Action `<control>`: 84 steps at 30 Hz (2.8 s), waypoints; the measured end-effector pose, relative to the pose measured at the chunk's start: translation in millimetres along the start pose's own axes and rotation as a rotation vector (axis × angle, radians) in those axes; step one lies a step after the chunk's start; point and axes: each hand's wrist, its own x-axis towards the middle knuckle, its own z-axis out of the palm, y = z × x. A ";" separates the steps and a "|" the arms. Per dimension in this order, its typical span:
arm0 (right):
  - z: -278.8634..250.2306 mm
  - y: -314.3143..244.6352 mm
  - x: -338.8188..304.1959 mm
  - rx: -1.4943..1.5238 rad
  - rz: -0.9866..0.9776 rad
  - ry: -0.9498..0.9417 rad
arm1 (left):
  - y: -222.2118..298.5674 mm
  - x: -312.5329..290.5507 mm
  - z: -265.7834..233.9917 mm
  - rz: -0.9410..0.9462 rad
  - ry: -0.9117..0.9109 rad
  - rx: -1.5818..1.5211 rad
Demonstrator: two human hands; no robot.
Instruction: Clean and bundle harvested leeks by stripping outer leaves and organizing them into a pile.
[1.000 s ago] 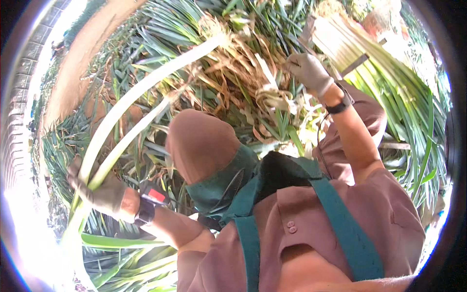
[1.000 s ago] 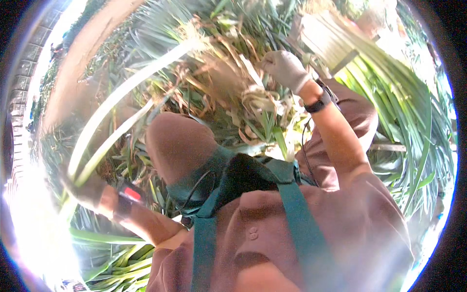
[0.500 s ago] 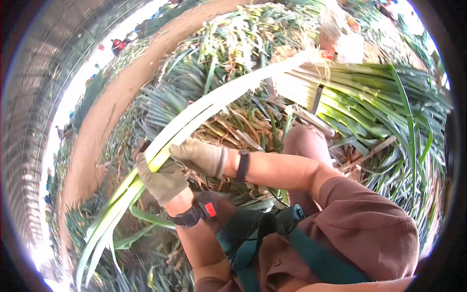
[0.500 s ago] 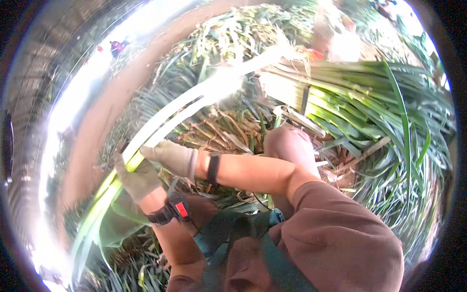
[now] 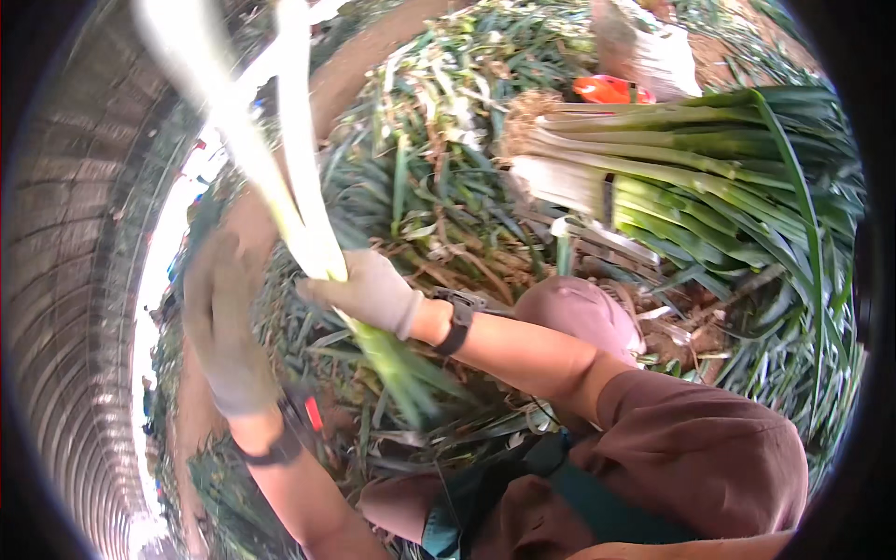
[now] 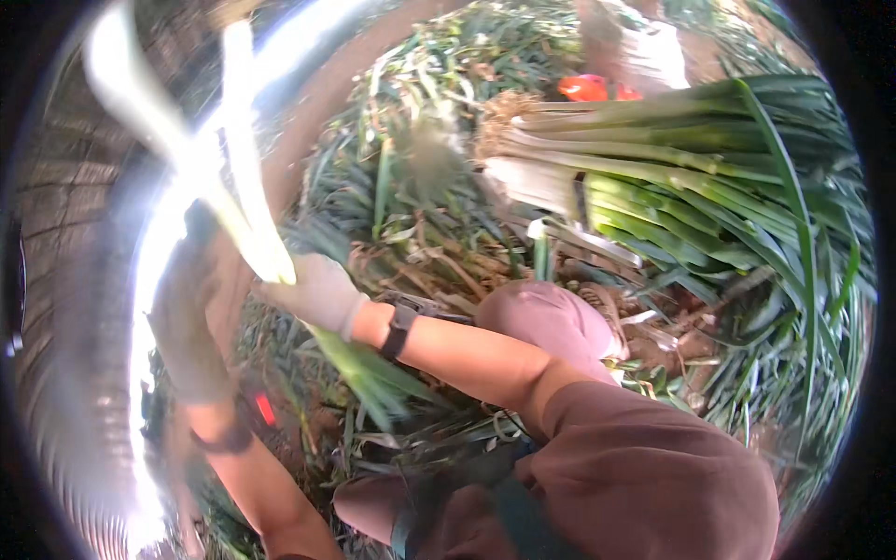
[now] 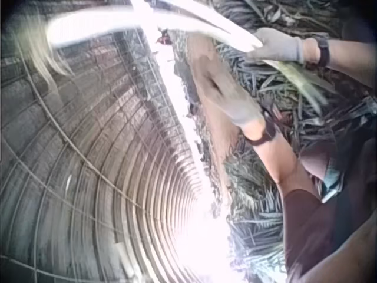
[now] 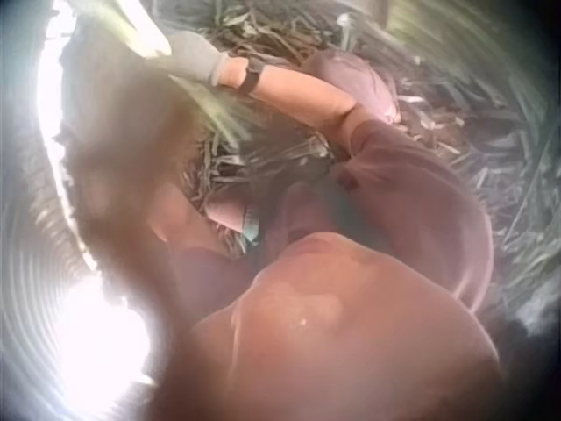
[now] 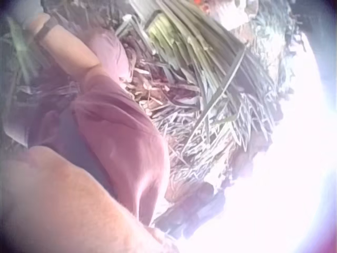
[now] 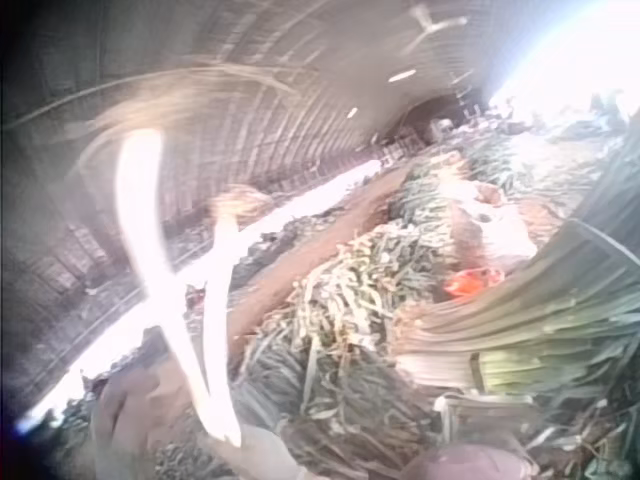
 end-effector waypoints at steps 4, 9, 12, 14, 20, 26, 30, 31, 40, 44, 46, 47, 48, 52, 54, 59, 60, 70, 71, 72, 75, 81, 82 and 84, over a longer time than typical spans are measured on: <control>28.1 5.6 -25.5 -0.330 -0.160 -0.087 | 8.8 38.3 -18.6 -0.162 -0.046 -0.097; 40.1 -2.6 -43.6 -0.568 -0.216 -0.038 | -8.2 17.4 -54.0 0.061 0.291 0.093; 40.8 10.2 -41.4 -0.697 -0.339 0.051 | 2.5 -16.5 -79.8 0.419 0.491 0.422; 41.8 15.8 -39.3 -0.771 -0.400 0.097 | 30.5 -33.3 -78.3 0.738 0.616 0.901; 47.1 14.7 -47.6 -0.917 -0.406 0.004 | 72.3 4.2 -76.1 0.933 -0.236 1.413; 63.8 7.7 -66.3 -0.985 -0.452 -0.083 | 57.6 48.7 -100.5 0.736 -0.754 1.200; 64.5 6.5 -74.9 -1.098 -0.514 -0.114 | 64.2 44.2 -107.9 0.493 -0.879 1.072; 64.3 6.5 -76.2 -1.121 -0.533 -0.113 | 60.5 41.4 -109.4 0.488 -0.875 1.054; 69.8 3.9 -91.2 -1.119 -0.525 -0.210 | 39.2 11.3 -121.7 0.423 -0.707 1.171; 71.5 10.0 -92.9 -1.074 -0.519 -0.218 | 32.6 16.8 -130.7 0.543 -0.543 1.423; 77.6 8.5 -100.7 -0.979 -0.562 -0.239 | 40.5 23.9 -148.9 0.543 -0.504 1.634; 78.4 7.1 -102.7 -0.998 -0.565 -0.249 | 40.7 31.1 -159.4 0.575 -0.451 1.757; 78.8 4.5 -105.2 -1.017 -0.568 -0.258 | 41.4 37.4 -169.9 0.603 -0.398 1.881; 74.0 14.8 -94.6 -1.126 -0.522 -0.262 | 60.0 74.3 -249.0 0.528 0.016 2.032; 73.4 14.0 -91.2 -1.080 -0.505 -0.220 | 97.8 74.2 -319.8 0.278 0.279 2.022; 61.2 14.6 -78.5 -0.988 -0.472 -0.259 | 115.9 11.5 -514.5 -0.796 0.578 1.933; 59.5 12.2 -77.1 -0.974 -0.461 -0.277 | 99.8 -18.1 -527.4 -0.868 0.636 1.788; 61.5 13.1 -79.1 -0.706 -0.434 -0.460 | -40.6 -121.1 -211.1 -0.228 0.052 0.071; 62.4 6.2 -81.4 -0.682 -0.410 -0.520 | -33.8 -106.9 -195.4 -0.160 0.073 0.039; 61.3 -2.4 -82.7 -0.665 -0.388 -0.576 | -26.9 -91.2 -178.2 -0.084 0.090 0.003; 57.3 -6.0 -80.3 -0.641 -0.327 -0.605 | 8.0 -53.6 -131.0 0.031 0.124 -0.287; -11.5 -72.9 -41.8 -0.049 -0.097 -0.326 | 29.8 -9.2 -151.6 0.016 0.163 -0.118; -23.8 -85.5 -36.5 -0.072 -0.166 -0.256 | 39.1 0.1 -147.9 -0.021 0.118 -0.140; -26.3 -95.9 -27.5 -0.210 -0.347 -0.230 | 51.4 9.6 -141.5 -0.045 0.050 -0.138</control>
